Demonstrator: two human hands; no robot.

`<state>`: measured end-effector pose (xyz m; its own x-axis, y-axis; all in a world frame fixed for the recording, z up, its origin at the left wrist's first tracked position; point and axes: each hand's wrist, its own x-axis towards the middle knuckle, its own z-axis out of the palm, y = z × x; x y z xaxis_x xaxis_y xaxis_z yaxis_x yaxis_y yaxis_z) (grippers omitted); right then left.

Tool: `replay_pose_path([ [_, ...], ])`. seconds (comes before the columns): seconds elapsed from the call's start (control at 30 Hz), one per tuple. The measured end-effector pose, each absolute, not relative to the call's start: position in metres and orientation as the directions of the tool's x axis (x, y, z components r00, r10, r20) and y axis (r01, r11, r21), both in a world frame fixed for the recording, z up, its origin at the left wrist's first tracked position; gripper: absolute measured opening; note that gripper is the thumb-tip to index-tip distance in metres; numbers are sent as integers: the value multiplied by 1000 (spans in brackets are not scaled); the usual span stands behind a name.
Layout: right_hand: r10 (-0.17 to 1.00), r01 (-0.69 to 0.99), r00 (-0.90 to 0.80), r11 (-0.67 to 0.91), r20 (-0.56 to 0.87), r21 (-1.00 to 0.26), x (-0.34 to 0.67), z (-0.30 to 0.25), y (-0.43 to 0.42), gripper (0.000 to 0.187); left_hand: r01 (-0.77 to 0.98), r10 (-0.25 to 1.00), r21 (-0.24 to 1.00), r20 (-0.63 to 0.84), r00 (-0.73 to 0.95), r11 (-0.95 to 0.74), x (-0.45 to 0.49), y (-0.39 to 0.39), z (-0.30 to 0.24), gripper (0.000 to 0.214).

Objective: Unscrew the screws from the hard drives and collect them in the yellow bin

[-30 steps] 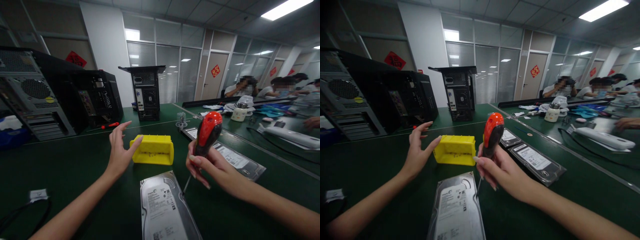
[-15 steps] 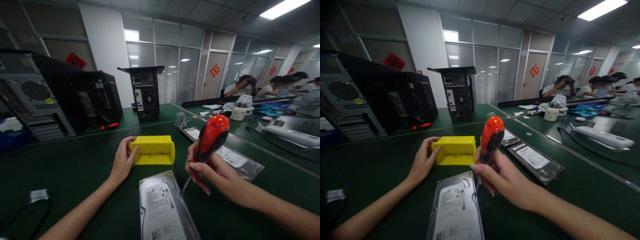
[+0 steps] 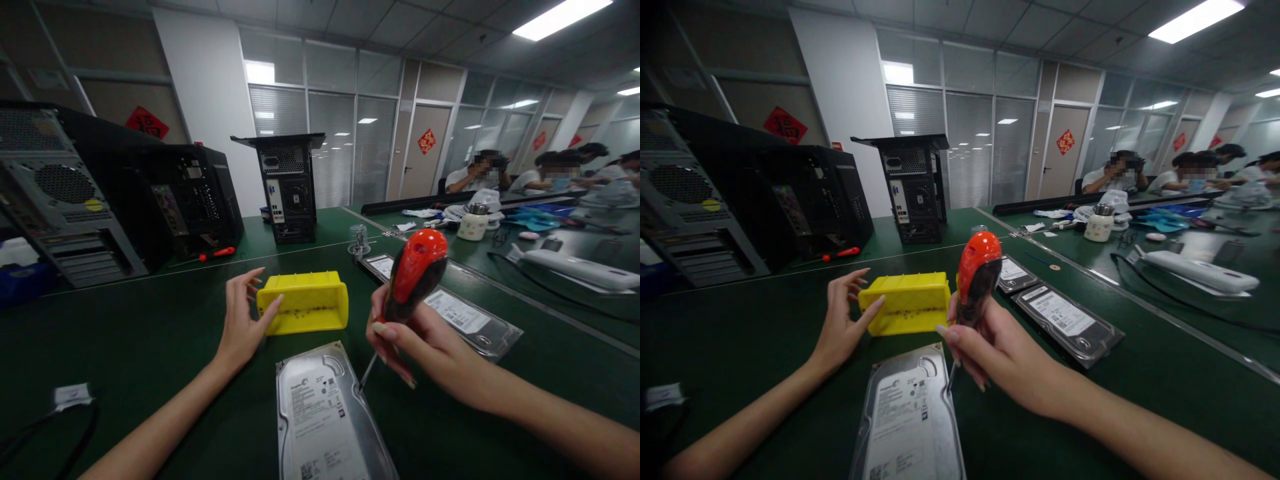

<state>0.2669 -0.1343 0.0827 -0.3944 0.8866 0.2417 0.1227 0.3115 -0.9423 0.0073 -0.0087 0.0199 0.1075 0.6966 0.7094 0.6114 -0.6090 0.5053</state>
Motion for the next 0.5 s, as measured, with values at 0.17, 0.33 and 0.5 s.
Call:
replay_pose_path([
  [0.17,892,114,-386,301,237,-947,267,83,-133,30,539,344,86,850,399,-838,24,-35,44,32],
  [0.33,890,109,-393,295,232,-949,268,81,-134,31,215,372,416,344,862,-883,66,-71,56,29],
  [0.5,864,106,-430,337,263,-935,267,81,-137,37,234,526,658,286,801,-715,80,-78,43,21],
])
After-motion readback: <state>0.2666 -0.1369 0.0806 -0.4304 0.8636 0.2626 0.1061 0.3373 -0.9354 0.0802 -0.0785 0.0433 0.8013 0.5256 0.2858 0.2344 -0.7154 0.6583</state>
